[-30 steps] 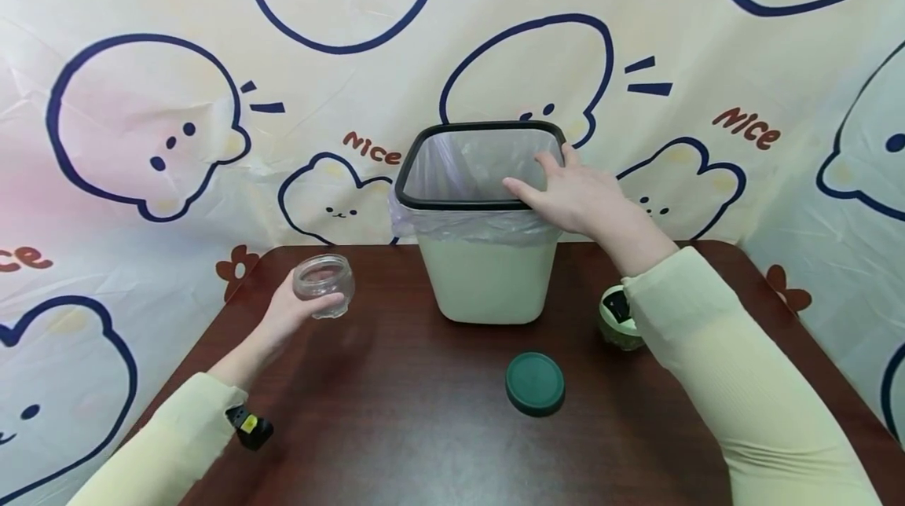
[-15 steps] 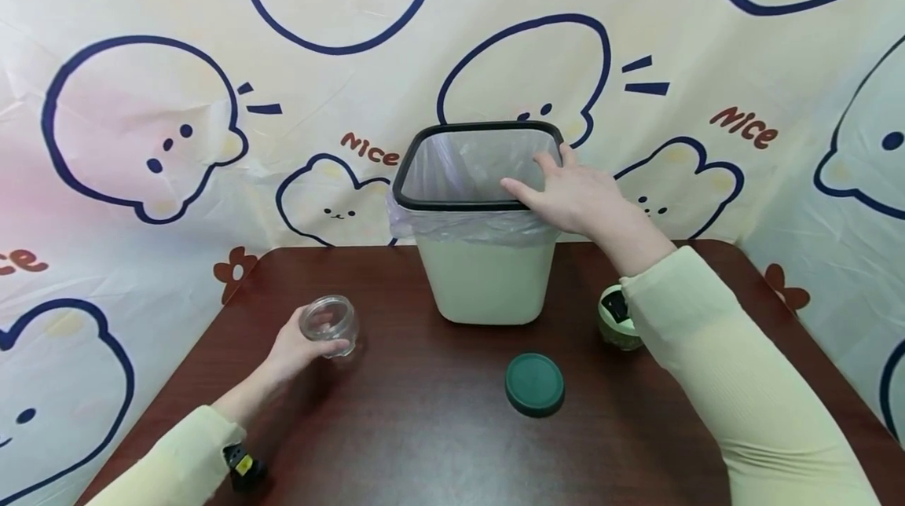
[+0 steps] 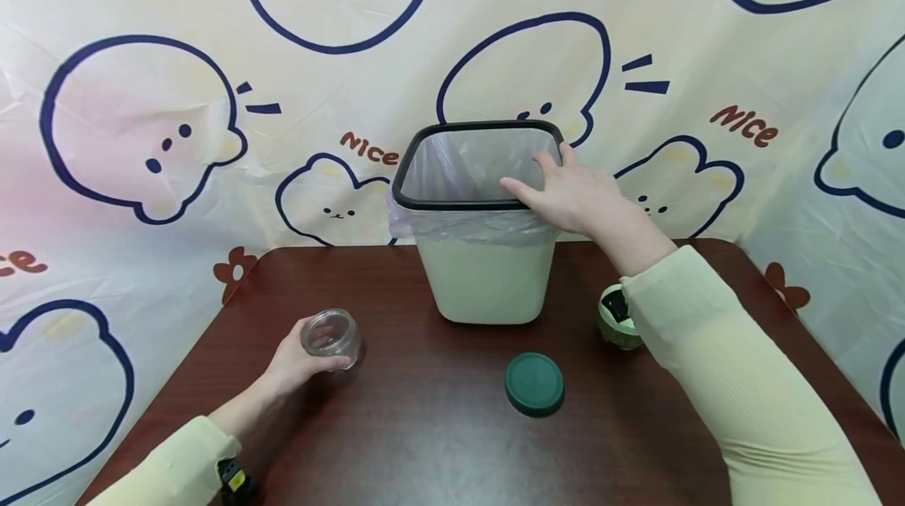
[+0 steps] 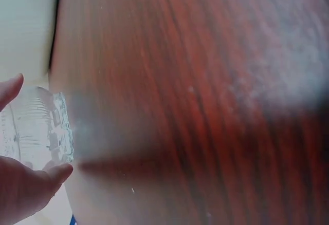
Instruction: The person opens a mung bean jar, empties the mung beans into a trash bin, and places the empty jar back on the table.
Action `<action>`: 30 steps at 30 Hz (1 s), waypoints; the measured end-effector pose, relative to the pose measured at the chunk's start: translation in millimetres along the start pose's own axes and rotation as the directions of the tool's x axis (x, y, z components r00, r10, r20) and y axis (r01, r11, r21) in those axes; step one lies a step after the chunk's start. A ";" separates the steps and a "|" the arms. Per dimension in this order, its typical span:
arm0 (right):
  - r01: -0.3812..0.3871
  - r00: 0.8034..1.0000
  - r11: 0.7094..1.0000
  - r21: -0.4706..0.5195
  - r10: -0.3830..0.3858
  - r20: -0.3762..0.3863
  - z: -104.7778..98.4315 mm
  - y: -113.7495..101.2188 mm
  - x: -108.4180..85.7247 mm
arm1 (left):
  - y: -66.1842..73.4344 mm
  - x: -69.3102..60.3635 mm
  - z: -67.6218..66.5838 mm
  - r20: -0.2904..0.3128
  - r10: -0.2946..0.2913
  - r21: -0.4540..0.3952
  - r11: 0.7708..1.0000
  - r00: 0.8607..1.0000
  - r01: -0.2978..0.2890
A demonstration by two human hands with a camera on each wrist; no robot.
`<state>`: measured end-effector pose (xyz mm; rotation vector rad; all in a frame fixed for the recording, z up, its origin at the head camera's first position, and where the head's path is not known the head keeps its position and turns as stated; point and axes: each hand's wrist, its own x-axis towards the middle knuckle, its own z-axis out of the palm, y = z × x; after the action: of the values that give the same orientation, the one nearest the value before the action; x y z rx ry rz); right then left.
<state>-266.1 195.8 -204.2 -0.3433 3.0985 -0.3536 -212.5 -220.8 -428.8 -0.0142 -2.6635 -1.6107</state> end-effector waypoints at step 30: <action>0.027 0.997 0.998 -0.056 -0.031 -0.071 1.1 0.6 0.0 | 18.6 -6.5 -32.3 0.258 0.015 0.356 0.928 0.966 -0.110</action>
<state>-266.2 196.2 -205.4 -0.3852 3.1812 -0.2872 -204.9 -240.7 -397.6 -0.3121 -3.0783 -1.1323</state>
